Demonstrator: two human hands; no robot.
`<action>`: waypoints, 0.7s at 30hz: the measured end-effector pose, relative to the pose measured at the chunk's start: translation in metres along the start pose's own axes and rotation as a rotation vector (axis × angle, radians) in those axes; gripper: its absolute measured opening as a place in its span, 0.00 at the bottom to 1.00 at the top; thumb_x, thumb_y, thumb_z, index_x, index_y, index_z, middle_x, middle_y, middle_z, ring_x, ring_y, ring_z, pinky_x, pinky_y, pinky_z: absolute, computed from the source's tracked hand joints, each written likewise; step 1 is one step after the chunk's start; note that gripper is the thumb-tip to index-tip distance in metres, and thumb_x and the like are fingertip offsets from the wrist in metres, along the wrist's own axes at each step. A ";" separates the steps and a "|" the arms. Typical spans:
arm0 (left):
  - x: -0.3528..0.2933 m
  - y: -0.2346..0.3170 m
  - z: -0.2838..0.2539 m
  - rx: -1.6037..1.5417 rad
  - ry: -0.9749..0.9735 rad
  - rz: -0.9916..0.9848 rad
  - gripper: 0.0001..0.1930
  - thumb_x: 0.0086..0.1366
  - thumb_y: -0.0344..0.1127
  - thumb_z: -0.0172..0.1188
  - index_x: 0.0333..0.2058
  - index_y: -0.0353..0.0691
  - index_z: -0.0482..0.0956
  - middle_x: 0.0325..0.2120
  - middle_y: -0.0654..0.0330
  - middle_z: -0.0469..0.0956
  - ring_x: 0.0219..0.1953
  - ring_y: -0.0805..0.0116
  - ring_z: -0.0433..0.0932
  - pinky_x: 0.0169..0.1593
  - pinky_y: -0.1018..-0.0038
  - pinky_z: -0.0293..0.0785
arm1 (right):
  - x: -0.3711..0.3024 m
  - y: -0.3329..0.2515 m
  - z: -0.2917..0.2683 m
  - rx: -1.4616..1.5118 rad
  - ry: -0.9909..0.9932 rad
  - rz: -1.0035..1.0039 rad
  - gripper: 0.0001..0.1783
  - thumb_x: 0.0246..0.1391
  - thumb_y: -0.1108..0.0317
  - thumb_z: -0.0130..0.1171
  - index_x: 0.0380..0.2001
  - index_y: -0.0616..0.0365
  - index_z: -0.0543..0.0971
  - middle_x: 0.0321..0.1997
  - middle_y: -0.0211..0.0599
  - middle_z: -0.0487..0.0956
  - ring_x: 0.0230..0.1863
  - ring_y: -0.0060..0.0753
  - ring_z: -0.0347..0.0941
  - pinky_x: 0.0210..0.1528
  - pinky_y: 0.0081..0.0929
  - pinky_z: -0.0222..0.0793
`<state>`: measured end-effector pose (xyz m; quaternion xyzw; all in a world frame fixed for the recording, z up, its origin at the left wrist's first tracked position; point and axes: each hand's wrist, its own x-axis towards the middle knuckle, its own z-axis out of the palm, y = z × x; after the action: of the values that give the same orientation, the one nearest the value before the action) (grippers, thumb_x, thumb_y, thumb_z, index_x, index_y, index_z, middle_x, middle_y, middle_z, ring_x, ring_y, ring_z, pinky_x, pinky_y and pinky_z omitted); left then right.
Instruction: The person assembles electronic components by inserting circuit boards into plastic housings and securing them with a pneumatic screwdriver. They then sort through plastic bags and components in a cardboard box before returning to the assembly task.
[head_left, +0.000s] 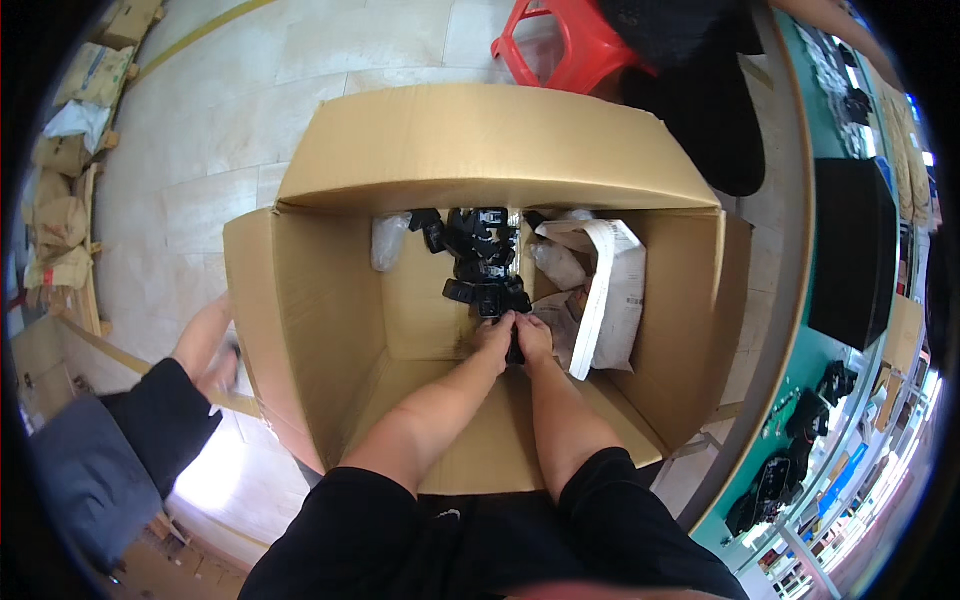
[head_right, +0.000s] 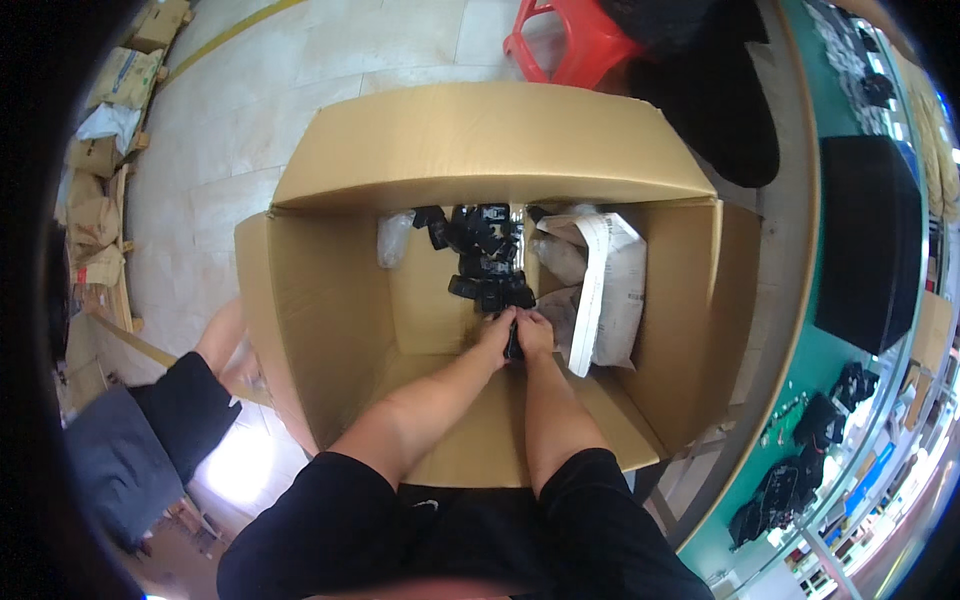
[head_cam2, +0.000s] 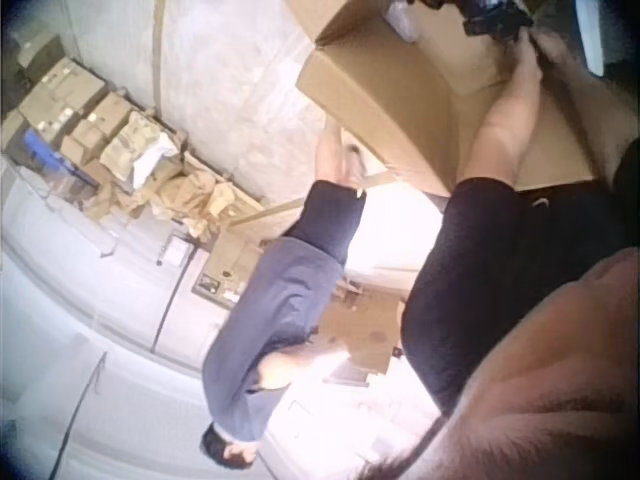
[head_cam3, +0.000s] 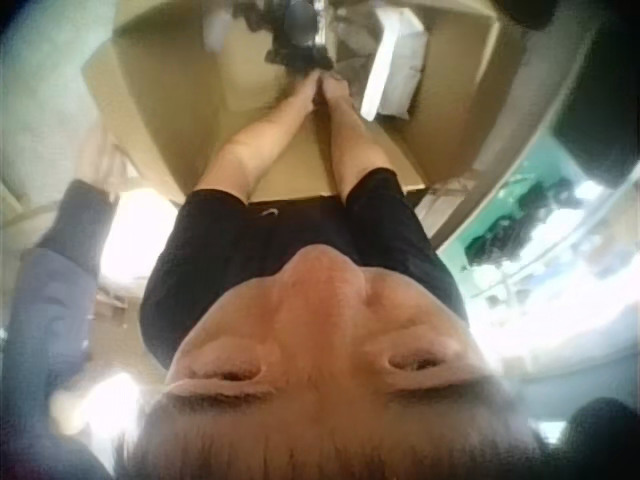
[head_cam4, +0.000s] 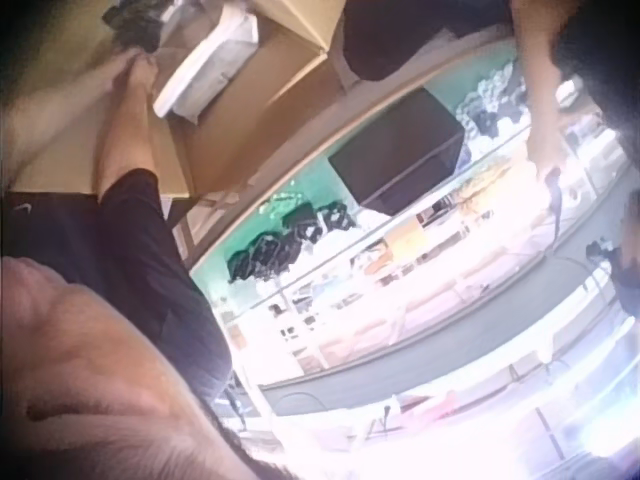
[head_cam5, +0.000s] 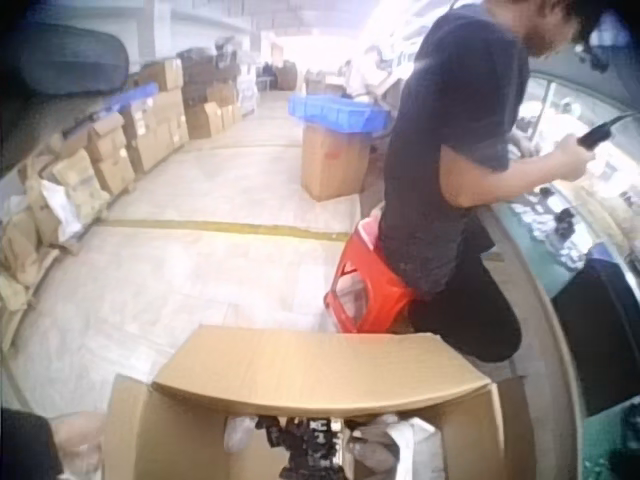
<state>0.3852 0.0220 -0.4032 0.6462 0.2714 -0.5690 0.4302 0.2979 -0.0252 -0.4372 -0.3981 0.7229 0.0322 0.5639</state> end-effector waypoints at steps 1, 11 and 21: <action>-0.009 0.015 -0.018 -0.001 0.029 0.014 0.23 0.66 0.50 0.65 0.54 0.43 0.77 0.39 0.59 0.82 0.39 0.63 0.80 0.40 0.58 0.79 | -0.039 -0.042 0.013 -0.233 0.031 -0.029 0.22 0.60 0.48 0.59 0.48 0.50 0.86 0.49 0.37 0.84 0.52 0.36 0.78 0.59 0.33 0.67; -0.211 0.139 0.020 -0.163 -0.544 0.741 0.12 0.74 0.37 0.56 0.50 0.37 0.77 0.47 0.55 0.78 0.48 0.64 0.79 0.53 0.69 0.78 | -0.211 -0.201 -0.070 0.026 0.373 -0.953 0.12 0.54 0.58 0.64 0.39 0.49 0.88 0.57 0.46 0.75 0.61 0.52 0.67 0.66 0.46 0.58; -0.433 -0.015 0.208 0.092 -1.086 1.267 0.23 0.73 0.43 0.59 0.62 0.40 0.70 0.54 0.58 0.71 0.55 0.69 0.70 0.60 0.71 0.68 | -0.392 -0.123 -0.364 0.103 1.289 -1.193 0.08 0.54 0.64 0.65 0.37 0.49 0.87 0.57 0.47 0.75 0.61 0.52 0.65 0.65 0.48 0.57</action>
<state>0.1794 -0.0909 0.0163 0.3292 -0.4119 -0.4623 0.7129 0.1046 -0.0779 0.0739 -0.6242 0.5726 -0.5314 -0.0138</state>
